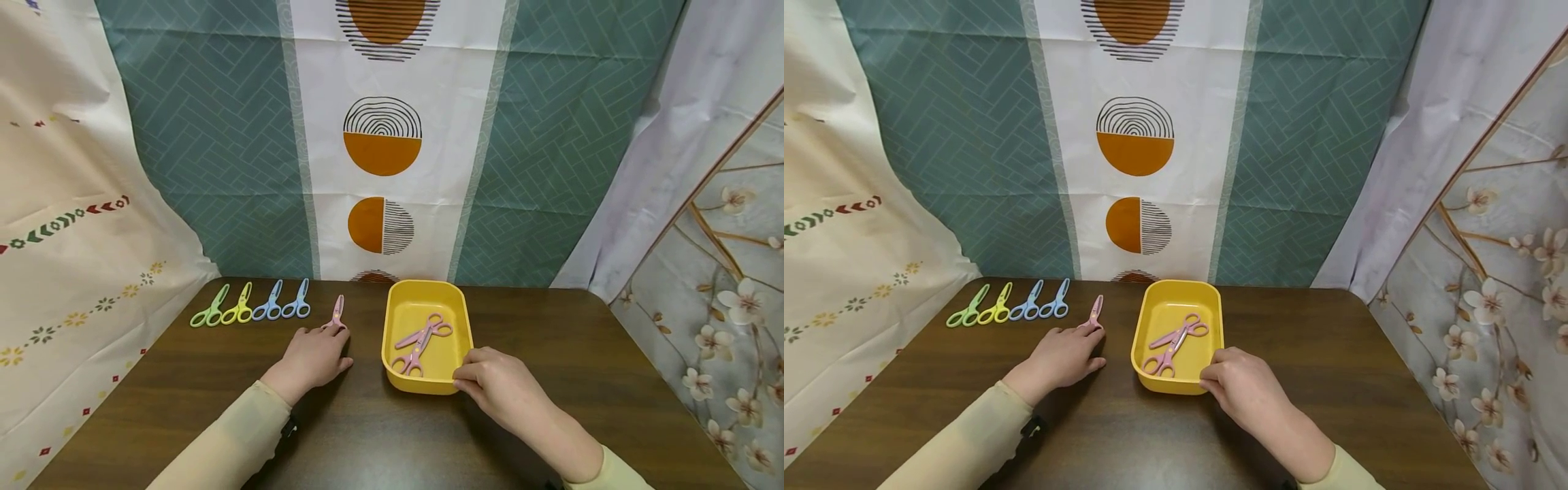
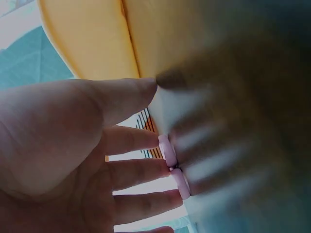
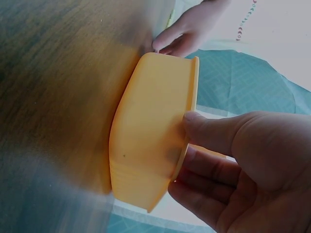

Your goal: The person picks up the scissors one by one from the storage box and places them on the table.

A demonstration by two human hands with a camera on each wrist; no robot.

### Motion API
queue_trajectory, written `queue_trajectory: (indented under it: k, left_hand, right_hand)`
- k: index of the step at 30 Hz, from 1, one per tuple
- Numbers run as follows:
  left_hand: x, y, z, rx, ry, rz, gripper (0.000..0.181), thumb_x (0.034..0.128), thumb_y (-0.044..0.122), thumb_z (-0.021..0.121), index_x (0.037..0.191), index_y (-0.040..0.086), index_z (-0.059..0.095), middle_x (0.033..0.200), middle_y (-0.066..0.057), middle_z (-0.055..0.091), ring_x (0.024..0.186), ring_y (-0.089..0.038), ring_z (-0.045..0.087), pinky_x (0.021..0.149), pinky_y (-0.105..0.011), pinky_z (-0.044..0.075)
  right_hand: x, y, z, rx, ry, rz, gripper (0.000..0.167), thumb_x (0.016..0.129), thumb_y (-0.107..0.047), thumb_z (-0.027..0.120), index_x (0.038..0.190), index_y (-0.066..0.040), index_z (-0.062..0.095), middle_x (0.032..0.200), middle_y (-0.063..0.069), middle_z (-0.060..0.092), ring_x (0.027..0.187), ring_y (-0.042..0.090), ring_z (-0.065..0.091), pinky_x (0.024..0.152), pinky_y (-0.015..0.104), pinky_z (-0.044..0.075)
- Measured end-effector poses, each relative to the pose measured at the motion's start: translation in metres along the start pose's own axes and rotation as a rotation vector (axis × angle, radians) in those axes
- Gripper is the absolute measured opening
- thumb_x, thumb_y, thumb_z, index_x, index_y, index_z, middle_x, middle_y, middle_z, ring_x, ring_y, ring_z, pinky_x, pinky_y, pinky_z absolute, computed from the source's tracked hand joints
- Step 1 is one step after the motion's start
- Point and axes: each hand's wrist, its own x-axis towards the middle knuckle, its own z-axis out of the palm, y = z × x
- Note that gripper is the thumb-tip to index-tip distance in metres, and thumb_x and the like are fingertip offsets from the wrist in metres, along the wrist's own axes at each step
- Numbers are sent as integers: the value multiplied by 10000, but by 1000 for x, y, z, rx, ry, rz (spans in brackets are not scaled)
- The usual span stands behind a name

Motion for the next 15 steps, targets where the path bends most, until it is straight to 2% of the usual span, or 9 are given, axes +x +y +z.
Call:
queue_trajectory:
  k: [8, 15]
  left_hand:
    - [20, -5, 2, -9, -19, -51, 596, 1042, 457, 755, 1481, 68, 650, 1549, -174, 625, 1356, -440, 639, 1075, -714, 471]
    - [26, -9, -1, -1, -1, -68, 589, 1052, 452, 745, 1491, 72, 645, 1562, -162, 619, 1404, -404, 619, 1107, -732, 441]
  right_hand:
    - [0, 0, 0, 7, -4, 5, 118, 874, -155, 954, 941, -209, 873, 895, -140, 687, 848, 85, 637, 733, 318, 598]
    - [0, 0, -1, 1, -2, -3, 114, 877, -152, 951, 941, -205, 873, 894, -137, 685, 843, 87, 635, 726, 319, 592]
